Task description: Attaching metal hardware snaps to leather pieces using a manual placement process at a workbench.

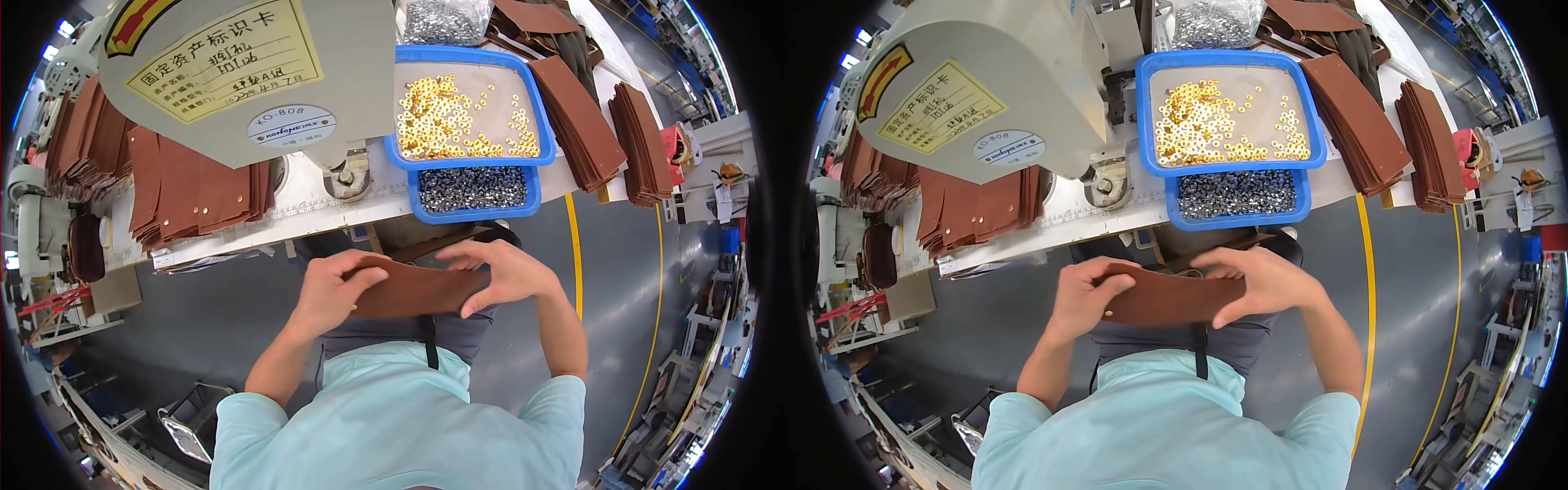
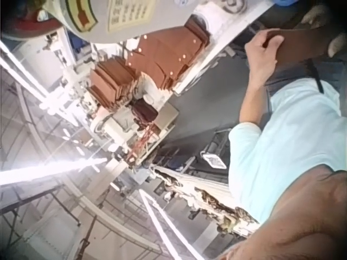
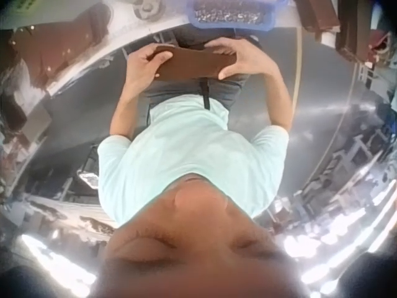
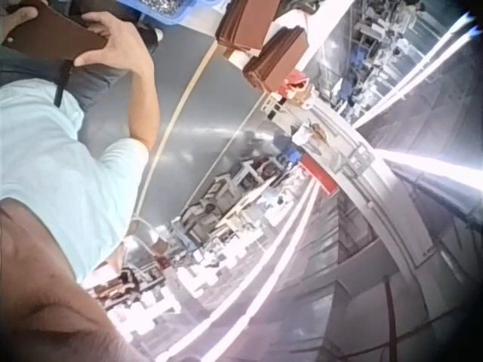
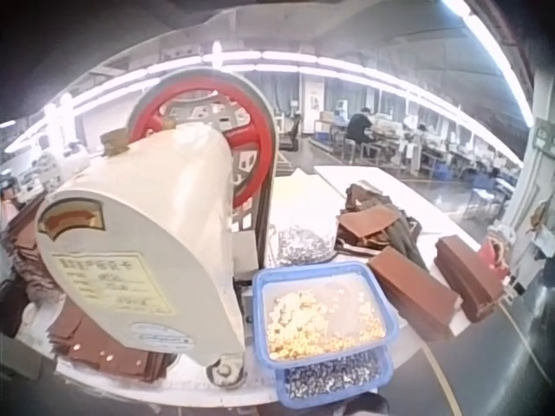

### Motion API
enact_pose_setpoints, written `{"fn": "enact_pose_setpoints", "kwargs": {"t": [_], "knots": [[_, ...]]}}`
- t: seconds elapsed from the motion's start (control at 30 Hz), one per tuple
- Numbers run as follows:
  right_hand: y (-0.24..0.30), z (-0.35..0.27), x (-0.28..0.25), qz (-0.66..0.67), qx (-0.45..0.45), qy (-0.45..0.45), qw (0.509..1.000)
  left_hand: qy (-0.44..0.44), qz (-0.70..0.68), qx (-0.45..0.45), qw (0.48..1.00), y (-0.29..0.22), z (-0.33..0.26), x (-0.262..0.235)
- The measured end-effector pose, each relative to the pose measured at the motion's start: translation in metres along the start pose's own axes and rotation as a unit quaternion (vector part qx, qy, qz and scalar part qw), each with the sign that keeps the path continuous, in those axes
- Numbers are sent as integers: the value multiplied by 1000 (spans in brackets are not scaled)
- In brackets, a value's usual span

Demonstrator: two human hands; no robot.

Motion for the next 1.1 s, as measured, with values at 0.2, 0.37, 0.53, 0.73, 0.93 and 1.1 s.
{"fn": "enact_pose_setpoints", "kwargs": {"t": [0.2, 0.37, 0.53, 0.73, 0.93, 1.1], "knots": [[-35, -23, 4, -92, 190, -3, 977, -62, -68, 66, 994, 33, -8, -24], [-31, -38, -18, 203, 177, -189, 944, -81, -53, 105, 990, 44, -17, -23], [-4, -29, -51, 145, 32, -360, 921, -4, 11, 114, 993, 45, -19, 5], [70, -4, -57, -50, -55, -302, 950, 164, 219, 62, 960, 28, -7, 31], [75, 41, -38, -61, -65, -171, 981, 110, 23, 130, 985, -22, 5, 36], [42, 70, -72, 85, 29, -132, 987, 3, -26, 137, 990, -9, 12, 28]]}}
Point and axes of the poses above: each hand's wrist, its own z-axis towards the middle knuckle, its own x-axis out of the palm, y = z × x, the point moved 4 cm from there along z, towards the middle knuckle, and after that the axes turned 7 degrees about -z, right-handed, at the moved point
